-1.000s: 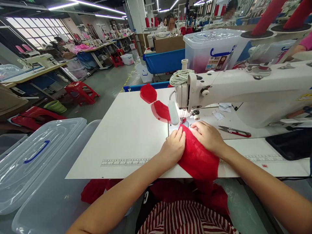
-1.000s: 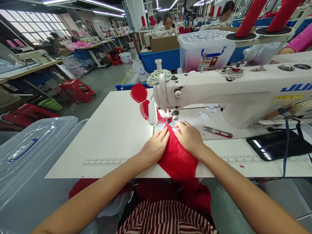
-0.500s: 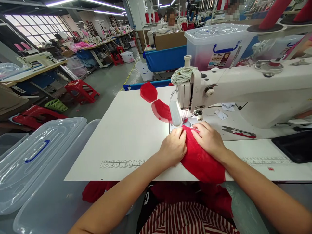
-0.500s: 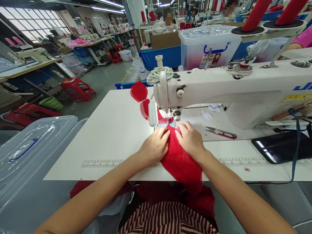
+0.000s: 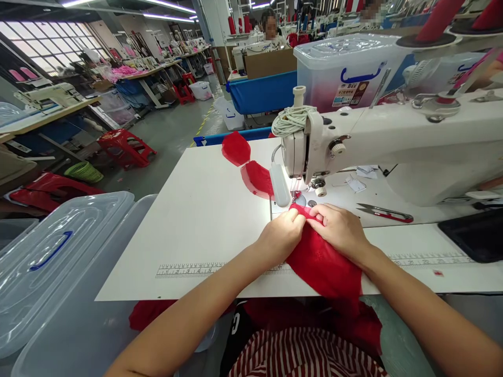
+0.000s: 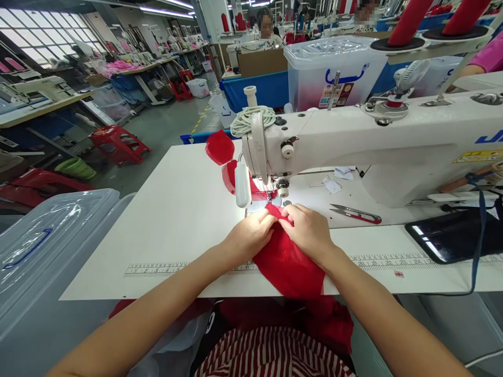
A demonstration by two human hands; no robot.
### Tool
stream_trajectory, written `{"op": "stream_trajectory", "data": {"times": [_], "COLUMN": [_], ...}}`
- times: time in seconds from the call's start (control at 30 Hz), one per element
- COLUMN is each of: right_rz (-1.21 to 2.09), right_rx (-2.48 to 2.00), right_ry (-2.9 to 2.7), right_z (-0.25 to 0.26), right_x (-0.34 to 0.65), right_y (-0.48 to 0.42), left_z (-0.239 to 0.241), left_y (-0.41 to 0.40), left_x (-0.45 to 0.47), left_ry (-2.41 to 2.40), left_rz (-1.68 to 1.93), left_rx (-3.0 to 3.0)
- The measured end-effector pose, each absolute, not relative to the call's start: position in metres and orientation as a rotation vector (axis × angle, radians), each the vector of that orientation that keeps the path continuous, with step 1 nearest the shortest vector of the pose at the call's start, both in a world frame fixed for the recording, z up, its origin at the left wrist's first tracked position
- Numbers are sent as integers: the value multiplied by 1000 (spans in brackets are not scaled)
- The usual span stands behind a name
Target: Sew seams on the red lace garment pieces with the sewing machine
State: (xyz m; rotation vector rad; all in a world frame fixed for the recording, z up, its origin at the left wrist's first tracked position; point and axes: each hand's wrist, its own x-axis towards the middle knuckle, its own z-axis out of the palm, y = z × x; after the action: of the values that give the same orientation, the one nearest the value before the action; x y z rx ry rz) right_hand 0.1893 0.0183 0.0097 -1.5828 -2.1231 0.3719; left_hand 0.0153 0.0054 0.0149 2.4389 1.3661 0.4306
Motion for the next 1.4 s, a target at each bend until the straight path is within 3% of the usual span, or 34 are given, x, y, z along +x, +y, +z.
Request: {"op": "stream_trajectory", "data": {"times": [0.17, 0.47, 0.73, 1.0, 1.23, 1.4], "right_rz": [314, 1196, 670, 693, 333, 265], "right_rx": [-1385, -1254, -1269, -1222, -1112, -1118], "right_ry": [-2100, -2121, -2186, -2102, -2381, -2498], "right_z": [14, 31, 28, 14, -3, 0], "right_x": [187, 189, 196, 177, 188, 191], "right_y": [13, 5, 10, 30, 31, 30], "left_z": [16, 15, 18, 25, 27, 33], "left_y": [11, 20, 11, 9, 30, 31], "left_x": [10, 16, 12, 17, -4, -2], "left_ry": [1377, 1497, 1401, 1504, 1859, 1708], "left_rz": [606, 697, 682, 551, 492, 517], "left_rx": [2134, 1905, 2021, 2077, 2127, 2297]}}
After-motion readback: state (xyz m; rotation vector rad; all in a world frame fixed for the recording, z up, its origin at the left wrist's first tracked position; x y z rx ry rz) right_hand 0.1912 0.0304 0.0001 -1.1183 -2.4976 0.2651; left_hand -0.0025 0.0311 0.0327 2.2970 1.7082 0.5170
